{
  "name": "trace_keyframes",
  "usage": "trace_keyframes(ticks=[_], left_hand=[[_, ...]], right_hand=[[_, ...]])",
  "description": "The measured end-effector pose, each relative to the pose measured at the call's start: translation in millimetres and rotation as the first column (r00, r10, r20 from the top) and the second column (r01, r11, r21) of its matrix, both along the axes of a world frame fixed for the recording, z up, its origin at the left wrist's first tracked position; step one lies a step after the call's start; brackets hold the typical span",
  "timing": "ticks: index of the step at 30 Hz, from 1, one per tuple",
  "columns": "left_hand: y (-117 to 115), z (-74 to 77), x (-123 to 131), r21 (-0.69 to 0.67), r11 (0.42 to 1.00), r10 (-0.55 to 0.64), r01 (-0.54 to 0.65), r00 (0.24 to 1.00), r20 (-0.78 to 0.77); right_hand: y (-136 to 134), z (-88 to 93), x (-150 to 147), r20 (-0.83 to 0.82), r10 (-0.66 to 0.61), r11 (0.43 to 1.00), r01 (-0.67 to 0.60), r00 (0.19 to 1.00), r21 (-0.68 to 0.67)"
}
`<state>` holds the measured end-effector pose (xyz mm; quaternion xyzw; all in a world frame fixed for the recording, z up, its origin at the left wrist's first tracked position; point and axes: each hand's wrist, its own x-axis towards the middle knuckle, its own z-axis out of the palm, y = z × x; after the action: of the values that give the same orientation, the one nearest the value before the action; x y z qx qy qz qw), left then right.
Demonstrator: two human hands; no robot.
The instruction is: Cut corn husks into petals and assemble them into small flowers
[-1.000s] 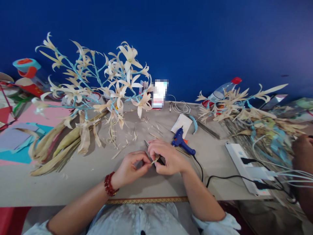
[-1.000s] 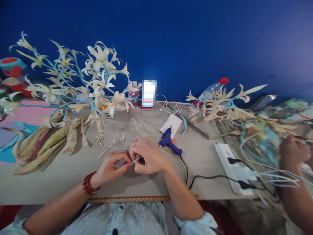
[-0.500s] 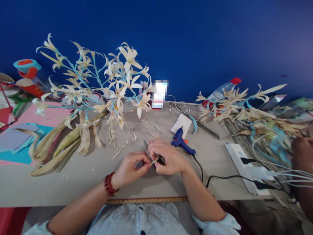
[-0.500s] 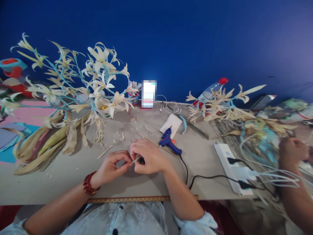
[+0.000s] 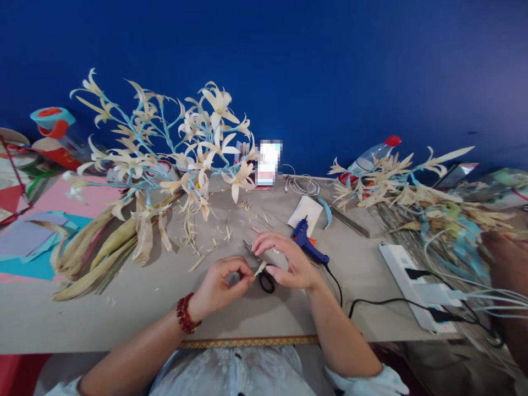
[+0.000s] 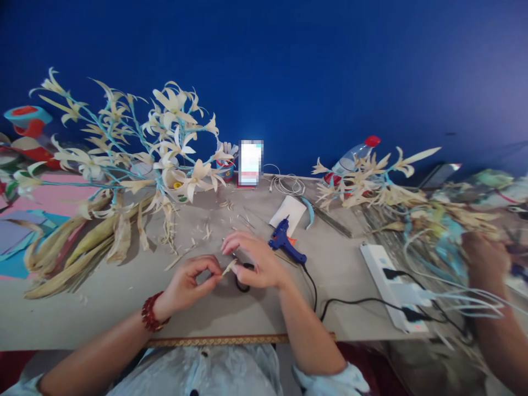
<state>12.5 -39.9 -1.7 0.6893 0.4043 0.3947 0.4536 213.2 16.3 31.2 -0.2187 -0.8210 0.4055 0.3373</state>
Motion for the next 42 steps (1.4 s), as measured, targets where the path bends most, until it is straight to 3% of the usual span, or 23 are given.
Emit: trace_keyframes(ticks=[3,6,9,13,16,20,26,30,34,42], left_hand=[[0,1.2,1,0.0,1.0,0.01,-0.01,1.0,-0.005],[-2,-0.1,1,0.005,0.999,0.036,-0.036,0.999,0.026],[-3,-5.1,-1,0.011,0.989,0.145,-0.148,0.98,0.137],[1,-14.1,-4,-0.125,0.931,0.365,-0.343,0.868,0.336],[5,-18.9,-5,-0.272,0.887,0.456,-0.373,0.804,0.383],[6,-20.1,-3,-0.324,0.877,0.466,-0.354,0.787,0.403],[4,-15.9,-3,-0.278,0.886,0.459,-0.372,0.791,0.404],[5,-12.8,-5,-0.248,0.883,0.468,-0.398,0.782,0.412],[5,-11.5,-5,-0.242,0.878,0.478,-0.412,0.757,0.446],[2,-9.4,-6,-0.243,0.862,0.502,-0.444,0.686,0.527]], right_hand=[[2,-5.8,2,-0.118,-0.222,0.975,0.221,0.968,-0.023],[5,-17.1,3,-0.162,-0.459,0.888,0.449,0.874,-0.097],[11,-27.3,5,-0.107,-0.582,0.809,0.562,0.806,-0.171],[19,-33.8,4,0.026,-0.614,0.786,0.613,0.789,-0.08],[27,-35.4,-2,0.208,-0.635,0.768,0.637,0.744,0.07],[46,-36.0,-19,0.405,-0.592,0.799,0.573,0.697,0.184],[82,-43.5,-55,0.444,-0.608,0.787,0.572,0.658,0.229],[91,-51.7,-65,0.405,-0.623,0.774,0.605,0.67,0.188],[82,-54.5,-60,0.297,-0.593,0.794,0.606,0.749,0.057],[7,-29.3,-49,-0.035,-0.473,0.861,0.453,0.881,-0.23]])
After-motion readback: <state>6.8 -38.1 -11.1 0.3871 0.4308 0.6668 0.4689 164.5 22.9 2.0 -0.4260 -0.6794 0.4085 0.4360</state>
